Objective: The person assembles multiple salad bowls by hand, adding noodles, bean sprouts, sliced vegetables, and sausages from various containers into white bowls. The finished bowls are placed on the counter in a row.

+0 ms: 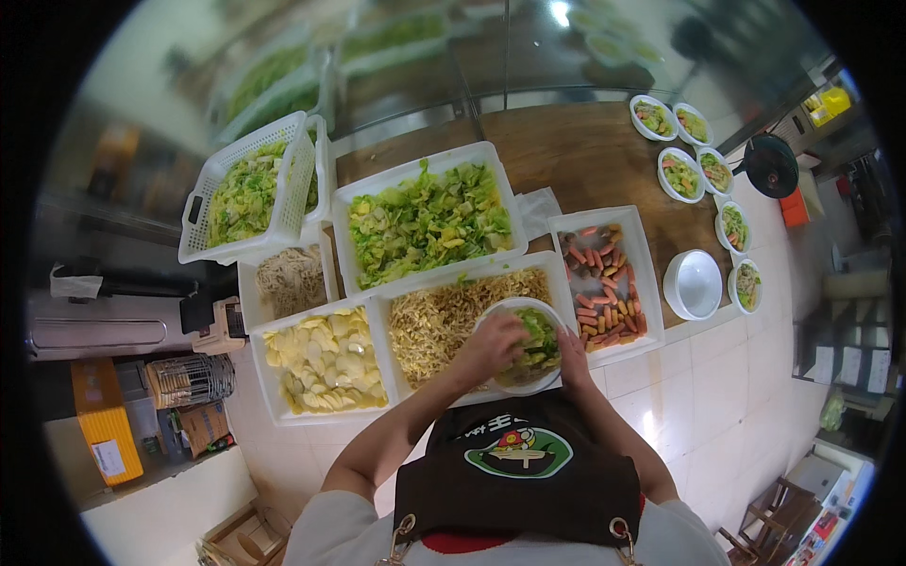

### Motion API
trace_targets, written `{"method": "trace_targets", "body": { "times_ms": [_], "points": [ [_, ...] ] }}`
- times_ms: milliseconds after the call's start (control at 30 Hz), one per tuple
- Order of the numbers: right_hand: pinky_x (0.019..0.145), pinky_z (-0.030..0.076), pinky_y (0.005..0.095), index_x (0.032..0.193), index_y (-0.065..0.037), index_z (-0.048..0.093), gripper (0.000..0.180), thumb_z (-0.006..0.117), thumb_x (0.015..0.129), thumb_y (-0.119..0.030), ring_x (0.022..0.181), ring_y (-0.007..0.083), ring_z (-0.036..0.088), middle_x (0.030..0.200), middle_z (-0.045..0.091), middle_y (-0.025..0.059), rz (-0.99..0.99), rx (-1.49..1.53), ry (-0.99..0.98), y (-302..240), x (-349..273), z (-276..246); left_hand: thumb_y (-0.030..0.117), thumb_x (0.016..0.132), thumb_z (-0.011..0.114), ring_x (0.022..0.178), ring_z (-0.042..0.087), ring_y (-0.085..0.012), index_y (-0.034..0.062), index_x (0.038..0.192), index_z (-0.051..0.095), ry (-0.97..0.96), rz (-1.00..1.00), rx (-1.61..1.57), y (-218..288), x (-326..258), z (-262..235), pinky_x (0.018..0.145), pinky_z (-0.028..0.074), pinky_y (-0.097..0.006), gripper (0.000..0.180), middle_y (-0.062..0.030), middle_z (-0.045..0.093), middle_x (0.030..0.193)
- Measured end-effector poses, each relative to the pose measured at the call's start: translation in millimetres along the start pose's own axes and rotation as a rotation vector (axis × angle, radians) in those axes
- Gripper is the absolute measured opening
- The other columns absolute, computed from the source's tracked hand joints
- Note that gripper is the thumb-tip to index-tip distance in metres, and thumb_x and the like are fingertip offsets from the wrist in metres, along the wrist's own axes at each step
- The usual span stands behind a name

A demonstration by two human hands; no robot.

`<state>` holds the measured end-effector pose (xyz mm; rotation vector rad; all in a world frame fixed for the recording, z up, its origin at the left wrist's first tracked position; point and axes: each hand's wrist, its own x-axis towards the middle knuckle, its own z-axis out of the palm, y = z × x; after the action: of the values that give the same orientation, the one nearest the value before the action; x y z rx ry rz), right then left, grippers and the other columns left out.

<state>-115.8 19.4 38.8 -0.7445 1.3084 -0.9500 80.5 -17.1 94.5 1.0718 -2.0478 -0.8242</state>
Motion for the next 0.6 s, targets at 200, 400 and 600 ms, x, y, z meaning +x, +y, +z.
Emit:
{"method": "trace_targets", "body": {
  "times_ms": [200,400,600],
  "points": [
    [0.093,0.037,0.0271,0.127,0.001,0.045,0.044,0.039,0.097,-0.031,0.107,0.0143,0.048,0.117,0.053,0.0084,0.061,0.118,0.062,6.3,-2.5,-26.8,0.005,0.072,0.061,0.091,0.053,-0.0324,0.0053,0.088,0.061,0.103,-0.431,0.229,-70.9,-42.1,-30.6,0.079,0.045,-0.041,0.016,-0.0113,0.057,0.096],
    [0.091,0.037,0.0257,0.125,0.002,0.046,0.041,0.041,0.097,-0.027,0.105,0.0132,0.048,0.117,0.053,0.0075,-0.105,0.045,0.097,7.6,9.1,-28.8,-0.001,0.07,0.058,0.082,0.055,-0.0299,0.0051,0.088,0.061,-0.054,-0.333,0.628,-104.7,-89.5,-21.0,0.07,0.047,-0.04,0.019,-0.012,0.054,0.083],
    [0.089,0.036,0.025,0.121,0.002,0.049,0.039,0.041,0.097,-0.027,0.099,0.0119,0.048,0.109,0.055,0.0053,-0.107,0.056,0.125,-10.5,11.0,-10.0,-0.004,0.074,0.057,0.078,0.057,-0.0254,0.0057,0.092,0.062,0.122,-0.484,0.101,-47.8,-53.9,-85.0,0.066,0.048,-0.033,0.022,-0.0113,0.055,0.087]
  ]
}}
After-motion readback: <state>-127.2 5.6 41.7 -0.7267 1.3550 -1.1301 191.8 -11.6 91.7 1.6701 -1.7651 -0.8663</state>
